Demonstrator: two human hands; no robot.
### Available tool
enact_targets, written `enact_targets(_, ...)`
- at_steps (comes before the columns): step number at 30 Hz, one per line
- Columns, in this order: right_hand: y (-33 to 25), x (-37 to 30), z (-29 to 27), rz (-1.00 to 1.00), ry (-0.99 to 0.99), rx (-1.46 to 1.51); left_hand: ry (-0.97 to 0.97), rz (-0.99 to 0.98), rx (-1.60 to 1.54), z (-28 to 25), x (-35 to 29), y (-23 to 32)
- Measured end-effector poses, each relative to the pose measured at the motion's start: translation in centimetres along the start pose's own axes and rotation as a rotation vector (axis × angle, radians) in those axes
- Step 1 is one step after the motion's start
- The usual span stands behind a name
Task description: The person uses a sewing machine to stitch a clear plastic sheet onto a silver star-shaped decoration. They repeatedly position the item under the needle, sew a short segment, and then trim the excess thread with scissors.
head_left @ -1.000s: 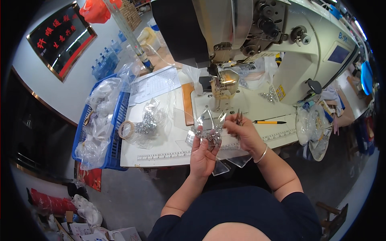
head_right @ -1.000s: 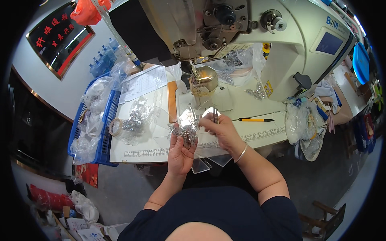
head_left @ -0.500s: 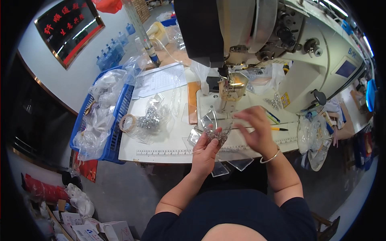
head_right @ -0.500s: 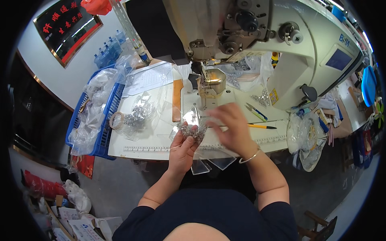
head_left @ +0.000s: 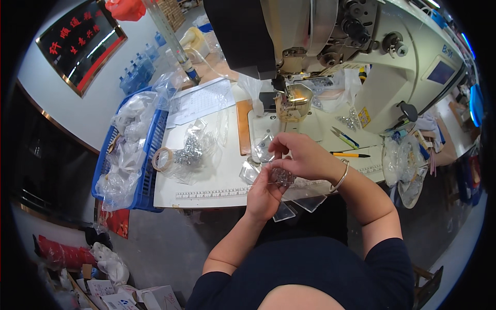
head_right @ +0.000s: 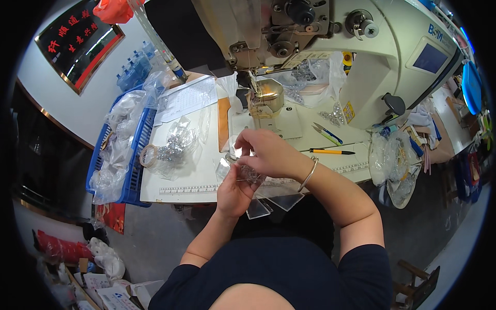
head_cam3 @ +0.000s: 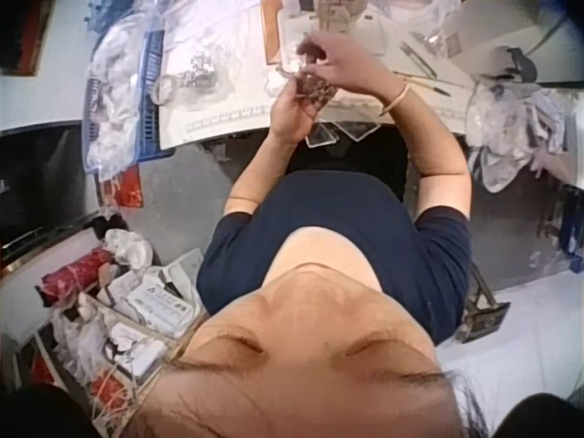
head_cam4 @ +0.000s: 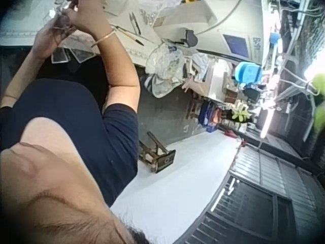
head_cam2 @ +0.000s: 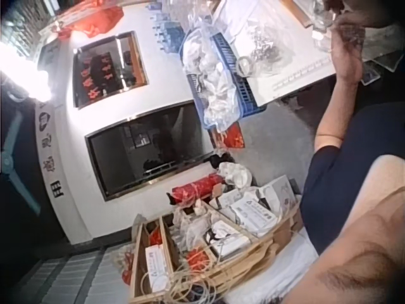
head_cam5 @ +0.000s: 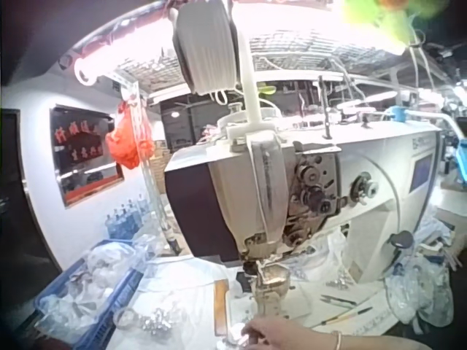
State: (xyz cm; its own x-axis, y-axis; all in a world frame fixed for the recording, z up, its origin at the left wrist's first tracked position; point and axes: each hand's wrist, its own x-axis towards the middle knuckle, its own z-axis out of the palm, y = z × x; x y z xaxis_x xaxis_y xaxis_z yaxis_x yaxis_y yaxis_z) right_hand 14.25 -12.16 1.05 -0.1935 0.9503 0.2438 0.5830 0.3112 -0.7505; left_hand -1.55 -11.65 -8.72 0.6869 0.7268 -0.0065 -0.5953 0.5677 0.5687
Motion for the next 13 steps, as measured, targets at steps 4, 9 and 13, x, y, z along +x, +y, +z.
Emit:
enact_targets(4,1.1,0.2,-0.7,0.07,-0.154,0.118,0.037,-0.012,-0.011,0.1,0.2,-0.4)
enact_targets(9,2.3,0.3,-0.8,0.155,-0.112,0.365,0.054,0.002,0.019,0.4,0.3,0.1)
enact_targets(13,2.6,0.2,-1.1,0.229,-0.101,0.462,0.054,-0.007,0.044,1.1,0.4,0.5)
